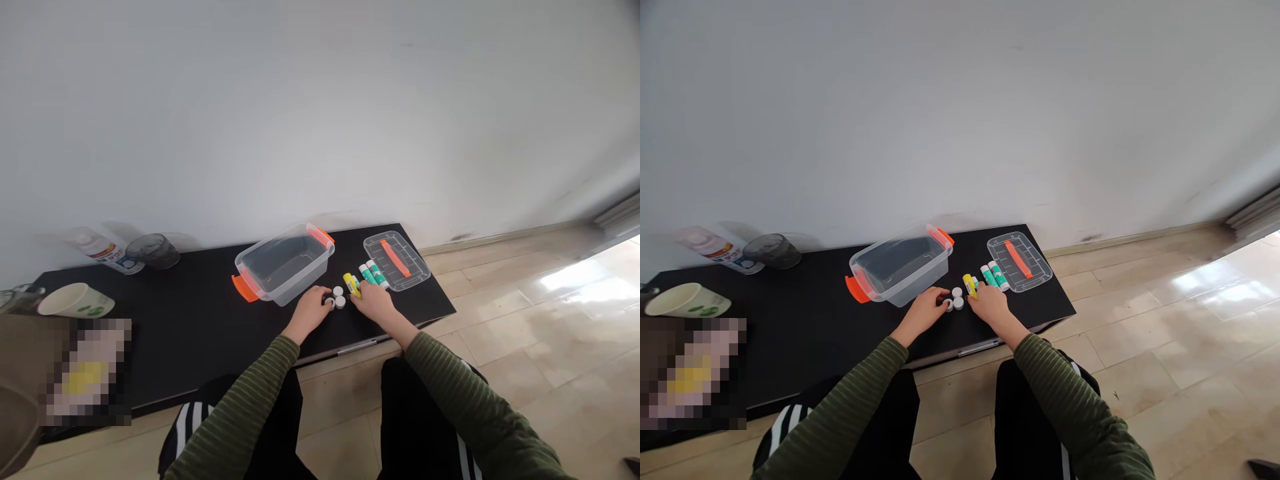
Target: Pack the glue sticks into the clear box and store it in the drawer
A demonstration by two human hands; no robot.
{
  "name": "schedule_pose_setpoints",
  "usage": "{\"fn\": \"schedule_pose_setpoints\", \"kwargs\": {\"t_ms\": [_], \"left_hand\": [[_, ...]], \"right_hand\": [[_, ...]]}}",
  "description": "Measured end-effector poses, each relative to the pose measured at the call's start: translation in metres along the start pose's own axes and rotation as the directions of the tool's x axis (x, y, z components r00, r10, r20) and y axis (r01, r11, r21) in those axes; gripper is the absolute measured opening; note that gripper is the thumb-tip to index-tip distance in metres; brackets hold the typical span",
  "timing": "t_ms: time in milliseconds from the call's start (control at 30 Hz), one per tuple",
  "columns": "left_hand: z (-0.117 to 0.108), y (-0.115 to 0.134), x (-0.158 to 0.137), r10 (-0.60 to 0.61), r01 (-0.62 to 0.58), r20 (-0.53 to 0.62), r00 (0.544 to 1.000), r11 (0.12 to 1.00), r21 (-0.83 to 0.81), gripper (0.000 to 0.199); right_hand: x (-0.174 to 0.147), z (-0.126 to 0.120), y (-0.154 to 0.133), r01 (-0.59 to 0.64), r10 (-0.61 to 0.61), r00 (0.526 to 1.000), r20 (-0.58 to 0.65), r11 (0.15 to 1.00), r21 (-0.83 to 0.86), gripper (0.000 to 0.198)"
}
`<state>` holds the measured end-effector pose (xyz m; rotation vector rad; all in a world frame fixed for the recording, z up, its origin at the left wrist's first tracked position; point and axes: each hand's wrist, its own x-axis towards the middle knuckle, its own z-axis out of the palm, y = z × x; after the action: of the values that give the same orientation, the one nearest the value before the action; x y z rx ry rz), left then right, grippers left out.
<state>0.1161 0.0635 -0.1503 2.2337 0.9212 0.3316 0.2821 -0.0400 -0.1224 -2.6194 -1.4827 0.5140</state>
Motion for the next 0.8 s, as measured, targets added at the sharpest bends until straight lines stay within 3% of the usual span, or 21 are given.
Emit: {"fn": "schedule_pose_setpoints", "kwargs": {"t_ms": [267,567,800], "left_hand": [[0.017,-0.011,-0.011,0.082,-0.080,-0.002,0.997,0.974,0.213,0.022],[0.020,-0.016,-0.011,0.091,-0.089,0.000,0.996,0.976,0.197,0.022],[0.017,-0.014,-0.012,0.073,-0.072,0.001,0.997,0.986,0.148,0.020]], "right_hand": [[0.000,0.007,-0.008,0.024,-0.025,0.999,-0.041,0.999,-0.041,0.032],[0.010,-0.003,0.009,0.000,-0.004,0.999,-0.054,0.998,-0.070,0.022],[0.018,0.005,0.016,-0.044,0.035,0.995,-0.093,0.995,-0.089,0.034]]}}
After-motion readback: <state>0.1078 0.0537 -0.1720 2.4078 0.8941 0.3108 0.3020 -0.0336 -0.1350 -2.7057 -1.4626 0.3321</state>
